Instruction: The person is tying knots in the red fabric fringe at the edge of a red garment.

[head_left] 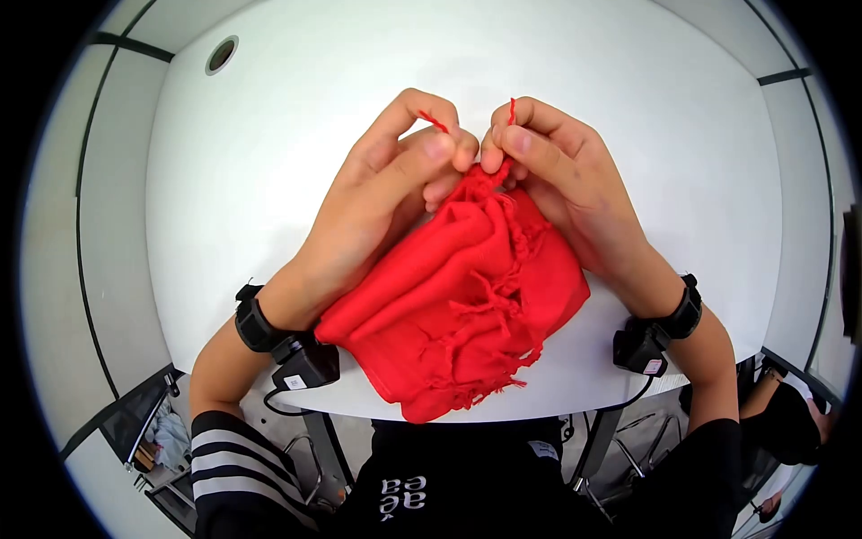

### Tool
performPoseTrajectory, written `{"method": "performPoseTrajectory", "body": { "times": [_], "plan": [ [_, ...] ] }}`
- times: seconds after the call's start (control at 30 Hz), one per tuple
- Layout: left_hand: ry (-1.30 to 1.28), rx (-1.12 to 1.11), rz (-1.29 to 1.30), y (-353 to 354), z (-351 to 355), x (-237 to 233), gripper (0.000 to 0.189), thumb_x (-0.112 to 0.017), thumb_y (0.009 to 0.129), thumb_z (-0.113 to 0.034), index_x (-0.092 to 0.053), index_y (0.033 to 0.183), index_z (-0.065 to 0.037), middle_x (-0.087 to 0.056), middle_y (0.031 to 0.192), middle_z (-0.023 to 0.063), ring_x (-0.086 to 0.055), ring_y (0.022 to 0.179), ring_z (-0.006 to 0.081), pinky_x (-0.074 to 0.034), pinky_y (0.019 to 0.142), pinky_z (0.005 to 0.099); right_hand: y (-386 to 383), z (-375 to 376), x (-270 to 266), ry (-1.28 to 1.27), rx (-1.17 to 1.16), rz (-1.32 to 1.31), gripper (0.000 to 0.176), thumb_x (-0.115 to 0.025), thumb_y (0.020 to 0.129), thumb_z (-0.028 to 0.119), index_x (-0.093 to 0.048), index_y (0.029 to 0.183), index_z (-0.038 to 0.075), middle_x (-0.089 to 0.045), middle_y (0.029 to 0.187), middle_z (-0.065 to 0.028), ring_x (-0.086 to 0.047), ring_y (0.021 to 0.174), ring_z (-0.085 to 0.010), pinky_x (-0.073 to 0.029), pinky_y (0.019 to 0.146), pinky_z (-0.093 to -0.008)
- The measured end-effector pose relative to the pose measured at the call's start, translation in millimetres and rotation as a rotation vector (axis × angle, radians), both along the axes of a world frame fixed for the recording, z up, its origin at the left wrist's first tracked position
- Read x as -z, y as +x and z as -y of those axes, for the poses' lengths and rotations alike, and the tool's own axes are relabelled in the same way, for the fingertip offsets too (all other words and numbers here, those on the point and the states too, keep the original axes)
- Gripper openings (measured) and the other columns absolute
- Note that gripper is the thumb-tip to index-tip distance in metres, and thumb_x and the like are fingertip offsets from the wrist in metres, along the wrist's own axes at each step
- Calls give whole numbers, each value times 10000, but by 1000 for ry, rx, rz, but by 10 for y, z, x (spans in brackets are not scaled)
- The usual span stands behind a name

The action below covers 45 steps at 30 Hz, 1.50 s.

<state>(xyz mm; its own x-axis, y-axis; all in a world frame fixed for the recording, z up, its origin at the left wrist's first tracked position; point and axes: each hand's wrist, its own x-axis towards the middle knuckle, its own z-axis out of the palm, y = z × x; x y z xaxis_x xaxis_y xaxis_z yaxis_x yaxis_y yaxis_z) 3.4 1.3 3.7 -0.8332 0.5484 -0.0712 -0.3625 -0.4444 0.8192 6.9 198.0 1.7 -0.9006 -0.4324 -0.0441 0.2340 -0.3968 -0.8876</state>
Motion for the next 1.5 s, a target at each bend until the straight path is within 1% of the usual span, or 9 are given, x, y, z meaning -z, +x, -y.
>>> {"method": "performPoseTrajectory", "body": {
  "times": [0.13, 0.2, 0.3, 0.4, 0.73, 0.97, 1.03, 1.23, 1.5],
  "plan": [
    [-196, -45, -166, -6, 22, -15, 91, -551, 954, -128, -537, 1011, -59, -590, 883, 26, -435, 728, 60, -379, 699, 204, 27, 44, 4, 1, 90, 14, 155, -605, 940, 164, -588, 1008, 26, -640, 919, -51, -610, 897, -108, -485, 763, -232],
    [-263, -59, -192, -8, 35, -39, 110, -602, 920, -78, -615, 1011, -18, -645, 927, 39, -578, 847, 84, -462, 804, 230, 22, 35, 13, 2, 98, 24, 145, -629, 921, 134, -597, 1004, 19, -644, 934, -58, -617, 892, -110, -497, 763, -233],
    [-375, -78, -283, 14, 21, -80, 135, -634, 895, -53, -630, 1023, -12, -655, 917, 42, -612, 879, 97, -480, 838, 239, 38, 34, -32, 79, 128, 29, 132, -650, 899, 99, -633, 976, -5, -660, 942, -75, -625, 844, -102, -502, 760, -219],
    [-390, -132, -316, 3, 1, -38, 159, -650, 883, -43, -633, 1037, -11, -656, 883, 35, -610, 835, 87, -482, 801, 227, 60, 26, -84, 198, 128, -25, 123, -649, 892, 79, -642, 960, -23, -663, 906, -81, -625, 825, -97, -503, 748, -216],
    [-445, -174, -361, 13, -13, -34, 85, -651, 890, -68, -660, 949, -8, -646, 831, 16, -585, 777, 65, -463, 727, 207, 74, 65, -30, 203, 121, -80, 103, -639, 879, 35, -639, 944, -44, -663, 884, -75, -624, 805, -91, -497, 740, -209],
    [-470, -173, -335, 0, -2, -3, 110, -645, 907, -94, -630, 964, -1, -650, 847, 22, -585, 769, 59, -465, 717, 192, 79, 93, -17, 265, 177, -170, 220, -679, 849, 70, -556, 1025, 20, -623, 810, -18, -550, 728, -46, -422, 664, -177],
    [-493, -166, -348, 2, -8, -9, 108, -646, 907, -95, -629, 961, -3, -649, 847, 20, -583, 766, 56, -464, 715, 193, 38, 60, 49, 347, 207, -374, 182, -676, 836, 54, -565, 979, 37, -602, 788, 12, -495, 683, -34, -387, 630, -179],
    [-482, -170, -307, 12, -19, -13, 97, -648, 907, -97, -622, 943, -10, -645, 841, 12, -569, 757, 49, -453, 711, 191, 86, 89, 26, 445, 280, -467, 83, -658, 827, 27, -595, 879, 43, -595, 763, 34, -464, 656, -30, -357, 588, -186],
    [-471, -169, -327, 23, -24, -13, 85, -655, 898, -89, -620, 918, -14, -631, 817, 5, -555, 743, 46, -436, 692, 191, 85, 90, 38, 538, 358, -535, 88, -661, 813, 5, -606, 873, 38, -598, 730, 24, -462, 617, -39, -355, 548, -193]
  ]
}}
